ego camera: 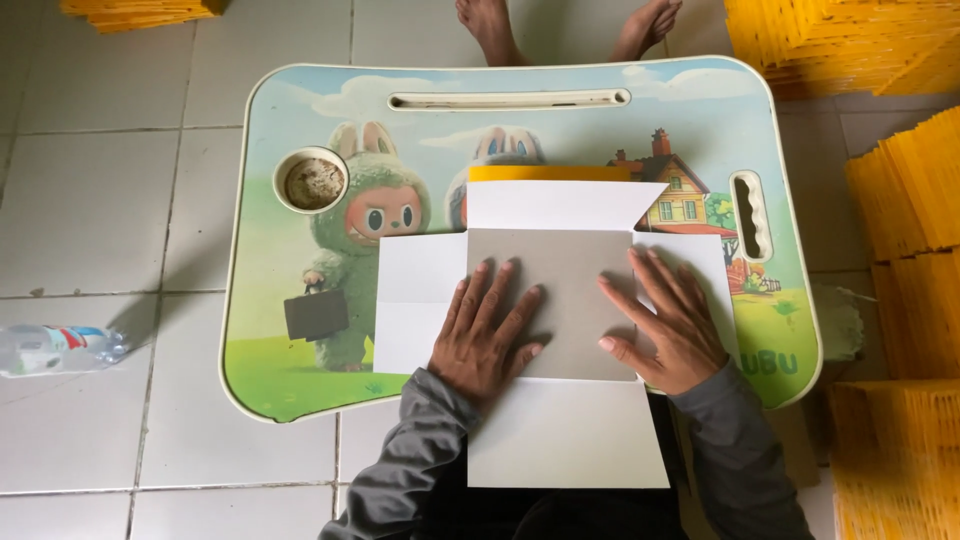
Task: The person sits on the floor with a small lap desk, takes a yellow printed envelope from a stack, opens it, and glues a folded white paper insert inside using a small applicator dipped from a cup. They press the flap closed, smooth the envelope by hand, wipe it with a tissue, and set it aside.
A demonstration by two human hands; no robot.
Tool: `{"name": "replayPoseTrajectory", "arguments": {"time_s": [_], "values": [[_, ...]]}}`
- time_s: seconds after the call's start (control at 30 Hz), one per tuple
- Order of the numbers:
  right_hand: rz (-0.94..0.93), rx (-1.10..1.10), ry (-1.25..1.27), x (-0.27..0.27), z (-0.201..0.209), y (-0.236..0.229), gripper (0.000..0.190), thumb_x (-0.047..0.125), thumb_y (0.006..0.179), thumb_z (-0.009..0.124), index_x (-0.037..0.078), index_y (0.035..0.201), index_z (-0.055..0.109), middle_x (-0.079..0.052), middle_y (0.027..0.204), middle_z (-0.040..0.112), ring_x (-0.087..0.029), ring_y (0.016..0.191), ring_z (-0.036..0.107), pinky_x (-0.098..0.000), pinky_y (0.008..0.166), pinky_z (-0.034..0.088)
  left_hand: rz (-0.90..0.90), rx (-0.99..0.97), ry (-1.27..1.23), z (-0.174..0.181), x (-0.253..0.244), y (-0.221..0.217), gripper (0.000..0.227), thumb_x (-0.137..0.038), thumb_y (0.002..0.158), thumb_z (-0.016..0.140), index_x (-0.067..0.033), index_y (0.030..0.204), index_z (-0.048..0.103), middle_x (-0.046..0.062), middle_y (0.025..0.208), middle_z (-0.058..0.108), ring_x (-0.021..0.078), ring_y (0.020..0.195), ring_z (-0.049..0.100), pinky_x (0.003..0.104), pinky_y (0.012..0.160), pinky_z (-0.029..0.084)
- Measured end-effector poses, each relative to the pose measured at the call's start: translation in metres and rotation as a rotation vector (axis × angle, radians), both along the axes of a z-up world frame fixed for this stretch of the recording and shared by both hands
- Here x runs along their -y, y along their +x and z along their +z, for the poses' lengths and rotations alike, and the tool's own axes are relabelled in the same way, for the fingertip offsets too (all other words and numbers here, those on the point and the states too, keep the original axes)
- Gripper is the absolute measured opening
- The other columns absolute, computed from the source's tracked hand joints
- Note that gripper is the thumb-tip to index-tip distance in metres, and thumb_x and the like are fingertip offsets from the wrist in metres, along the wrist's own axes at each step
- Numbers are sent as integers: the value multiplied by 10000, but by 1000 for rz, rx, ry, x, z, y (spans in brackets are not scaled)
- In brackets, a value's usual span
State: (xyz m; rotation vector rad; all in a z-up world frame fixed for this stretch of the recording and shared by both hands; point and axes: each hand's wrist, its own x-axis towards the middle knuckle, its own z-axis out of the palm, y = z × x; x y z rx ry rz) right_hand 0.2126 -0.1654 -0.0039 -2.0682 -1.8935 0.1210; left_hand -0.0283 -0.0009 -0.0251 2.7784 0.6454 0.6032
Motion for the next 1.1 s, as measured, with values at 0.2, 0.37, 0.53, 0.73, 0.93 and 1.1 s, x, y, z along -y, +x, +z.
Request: {"name": "replayPoseTrajectory", "arguments": {"time_s": [0.2, 0.37, 0.53, 0.73, 0.93, 1.1], "values": [[-1, 9, 0, 1, -1, 2, 720, 580, 945, 557, 334, 1602, 393, -164, 1691, 234, -424, 1542, 215, -671, 1146, 171, -13, 10, -5, 4, 0, 0, 627, -639, 975, 425, -299, 1500, 458, 130, 1605, 354, 413, 1488, 290, 523, 1227, 205], [-14, -60, -18, 1, 6, 3, 707, 566, 943, 588, 327, 1589, 426, -173, 1691, 238, -438, 1534, 214, -661, 1153, 156, -37, -50, -52, 13, 1, -1, 628, -636, 978, 425, -311, 1515, 436, 120, 1603, 343, 403, 1491, 272, 525, 1224, 188], [-23, -69, -50, 2, 4, 7, 696, 582, 938, 592, 336, 1572, 445, -159, 1695, 235, -425, 1539, 215, -651, 1155, 165, -44, -58, -42, 15, 1, 0, 642, -648, 969, 432, -316, 1518, 432, 119, 1592, 352, 395, 1481, 295, 529, 1218, 205], [26, 46, -12, 1, 5, 17, 737, 663, 931, 566, 289, 1559, 475, -164, 1649, 347, -382, 1520, 312, -555, 1127, 258, -42, -53, 36, 16, 4, 5, 762, -752, 860, 507, -240, 1424, 515, 175, 1522, 405, 442, 1417, 375, 592, 1173, 286], [40, 12, 35, 2, 4, 20, 739, 667, 921, 568, 266, 1539, 506, -168, 1648, 368, -412, 1487, 353, -551, 1078, 289, -90, -199, -46, 21, 8, 11, 717, -634, 897, 548, -174, 1436, 441, 89, 1647, 269, 327, 1525, 217, 656, 1201, 74], [63, -41, 55, 3, 1, 22, 735, 637, 934, 602, 234, 1541, 503, -174, 1659, 335, -417, 1493, 326, -578, 1131, 237, -108, -205, -63, 28, 11, 13, 671, -623, 986, 347, -306, 1576, 293, 52, 1666, 224, 338, 1535, 151, 680, 1174, 7]]}}
